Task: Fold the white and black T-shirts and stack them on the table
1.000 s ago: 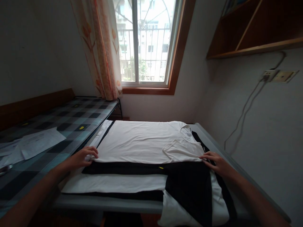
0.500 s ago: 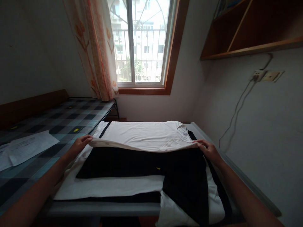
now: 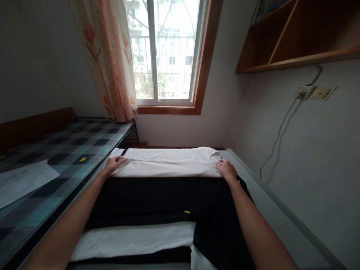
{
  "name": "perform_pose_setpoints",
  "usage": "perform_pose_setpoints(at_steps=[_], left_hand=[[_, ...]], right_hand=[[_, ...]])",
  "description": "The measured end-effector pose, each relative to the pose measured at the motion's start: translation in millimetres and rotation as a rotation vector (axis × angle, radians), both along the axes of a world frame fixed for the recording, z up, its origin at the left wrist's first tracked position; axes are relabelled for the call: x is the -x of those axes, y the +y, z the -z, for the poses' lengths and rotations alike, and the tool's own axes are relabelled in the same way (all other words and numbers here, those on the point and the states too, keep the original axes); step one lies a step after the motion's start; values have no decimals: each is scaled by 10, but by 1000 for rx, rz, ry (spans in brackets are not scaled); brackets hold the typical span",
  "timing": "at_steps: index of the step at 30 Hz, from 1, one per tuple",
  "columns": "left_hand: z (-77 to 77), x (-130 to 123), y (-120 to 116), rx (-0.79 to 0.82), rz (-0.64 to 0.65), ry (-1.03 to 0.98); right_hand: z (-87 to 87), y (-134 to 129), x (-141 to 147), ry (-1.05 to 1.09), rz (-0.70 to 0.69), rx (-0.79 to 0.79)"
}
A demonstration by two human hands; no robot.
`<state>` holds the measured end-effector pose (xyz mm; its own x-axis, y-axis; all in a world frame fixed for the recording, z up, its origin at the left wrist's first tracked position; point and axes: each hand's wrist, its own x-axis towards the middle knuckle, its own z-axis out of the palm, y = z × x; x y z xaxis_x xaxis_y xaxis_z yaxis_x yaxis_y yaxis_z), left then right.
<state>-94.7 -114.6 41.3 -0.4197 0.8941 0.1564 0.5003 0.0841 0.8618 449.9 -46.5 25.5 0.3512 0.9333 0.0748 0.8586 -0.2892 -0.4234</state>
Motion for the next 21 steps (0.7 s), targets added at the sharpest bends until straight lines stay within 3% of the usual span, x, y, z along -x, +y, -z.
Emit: perform_pose_setpoints(at_steps=[5, 14, 18, 21], left_hand=[[140, 98, -82, -9, -104, 33], [165, 218, -14, 12, -278, 306], [191, 229, 1, 92, -300, 407], [170, 126, -22, 54, -296, 585]], right_hand=[[46, -21, -83, -29, -26, 2], [98, -36, -81, -97, -23, -116], [119, -67, -33, -167, -10, -119], [100, -109, -9, -250, 24, -219]])
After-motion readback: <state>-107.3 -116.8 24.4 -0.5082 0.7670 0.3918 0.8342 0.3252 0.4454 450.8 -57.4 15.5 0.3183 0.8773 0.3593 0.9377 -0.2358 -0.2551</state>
